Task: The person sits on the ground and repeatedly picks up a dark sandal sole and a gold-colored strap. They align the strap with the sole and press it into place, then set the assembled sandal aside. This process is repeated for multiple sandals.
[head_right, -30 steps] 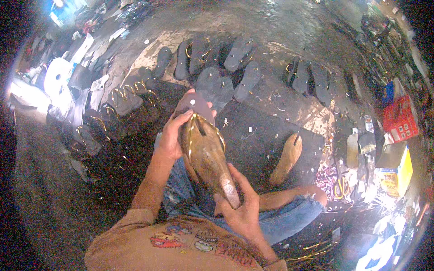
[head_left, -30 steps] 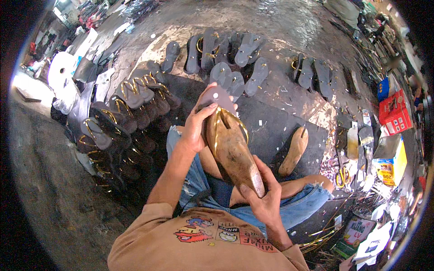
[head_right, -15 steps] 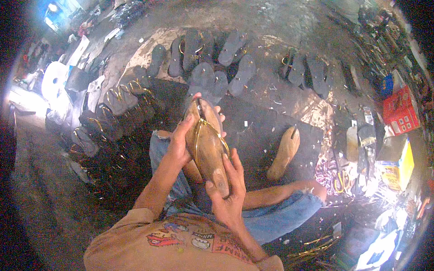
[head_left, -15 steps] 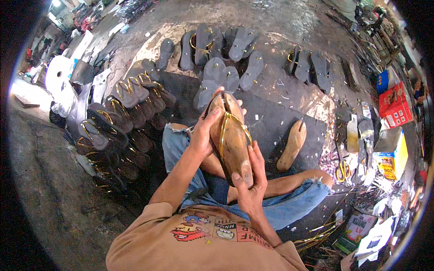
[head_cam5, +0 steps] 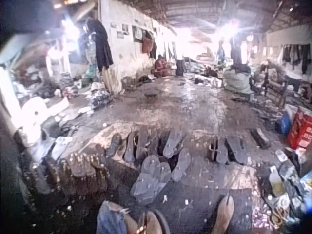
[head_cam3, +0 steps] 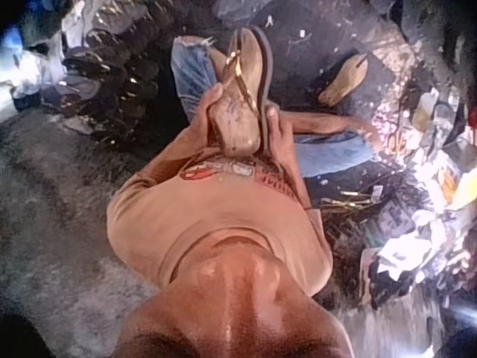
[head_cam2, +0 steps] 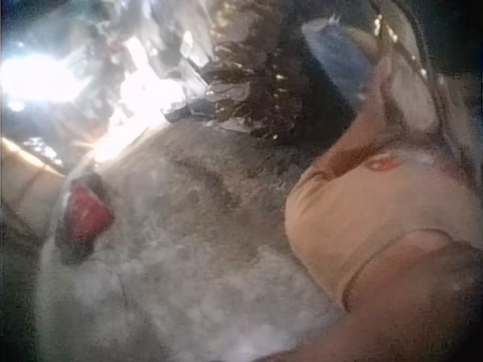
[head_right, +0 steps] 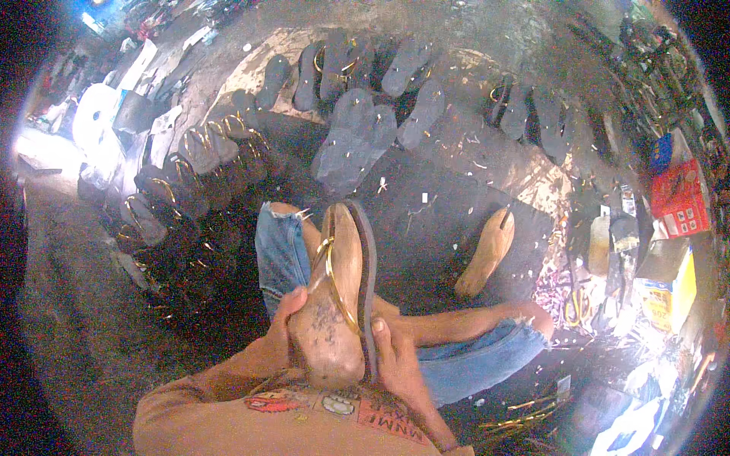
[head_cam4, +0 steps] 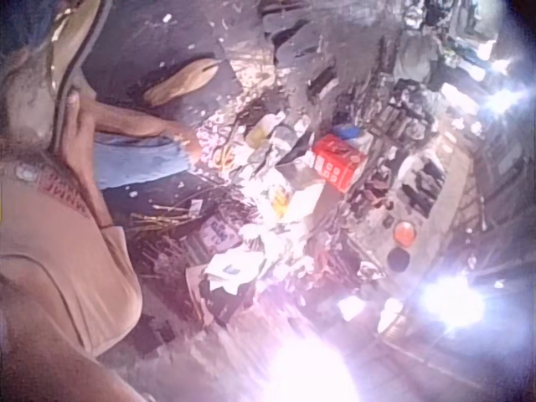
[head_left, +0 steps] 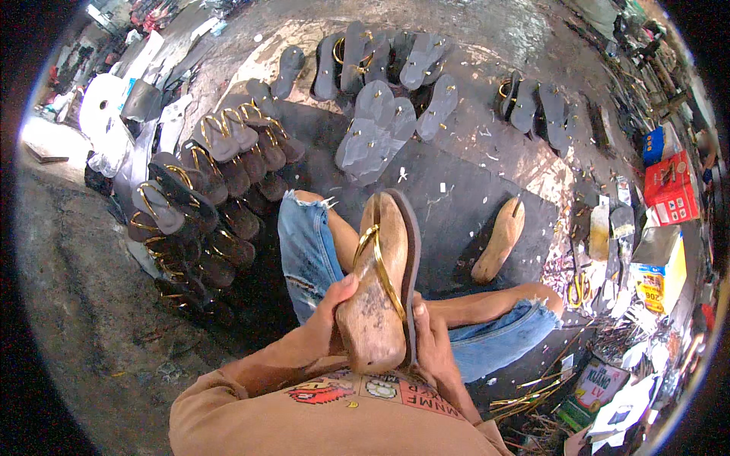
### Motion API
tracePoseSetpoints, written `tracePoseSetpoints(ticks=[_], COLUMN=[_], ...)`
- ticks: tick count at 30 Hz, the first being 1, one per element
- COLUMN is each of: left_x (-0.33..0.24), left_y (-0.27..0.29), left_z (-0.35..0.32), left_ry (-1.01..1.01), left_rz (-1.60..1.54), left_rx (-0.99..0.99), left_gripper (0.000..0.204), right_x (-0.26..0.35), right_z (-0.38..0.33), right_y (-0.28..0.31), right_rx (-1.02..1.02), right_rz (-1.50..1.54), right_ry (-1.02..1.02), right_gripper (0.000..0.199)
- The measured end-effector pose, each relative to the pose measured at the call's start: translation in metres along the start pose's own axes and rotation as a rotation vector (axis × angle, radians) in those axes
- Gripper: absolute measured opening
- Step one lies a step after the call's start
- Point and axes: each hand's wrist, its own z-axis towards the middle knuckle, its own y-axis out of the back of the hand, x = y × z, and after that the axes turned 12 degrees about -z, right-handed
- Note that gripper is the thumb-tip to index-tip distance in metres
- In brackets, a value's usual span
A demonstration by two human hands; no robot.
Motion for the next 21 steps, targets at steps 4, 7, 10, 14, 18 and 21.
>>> tracePoseSetpoints(ticks=[4, 7, 10, 14, 18, 21], left_x=[0.006, 0.015, 0.015, -0.010, -0.013, -0.001], left_y=[0.001, 0.014, 0.022, -0.023, -0.076, -0.060], left_z=[-0.028, -0.032, -0.031, -0.034, -0.046, -0.010], left_ry=[0.057, 0.086, 0.098, 0.028, -0.226, -0.349], left_rz=[-0.085, -0.256, -0.344, 0.003, 0.602, 0.718], left_rx=[0.103, 0.173, 0.289, 0.451, 0.461, 0.339], left_gripper=[0.080, 0.088, 0.099, 0.115, 0.128, 0.116], right_x=[0.003, -0.007, -0.003, 0.001, -0.016, -0.038], right_z=[-0.036, -0.053, -0.064, -0.058, -0.032, -0.011], right_y=[-0.008, -0.003, 0.000, 0.001, -0.017, -0.029], right_rx=[0.107, 0.144, 0.206, 0.243, 0.136, -0.068], right_rz=[0.300, 0.410, 0.646, 0.560, 0.628, 0.700], right_ry=[-0.146, -0.274, -0.489, -0.426, -0.413, -0.321], right_gripper=[0.039, 0.040, 0.044, 0.021, 0.020, 0.025])
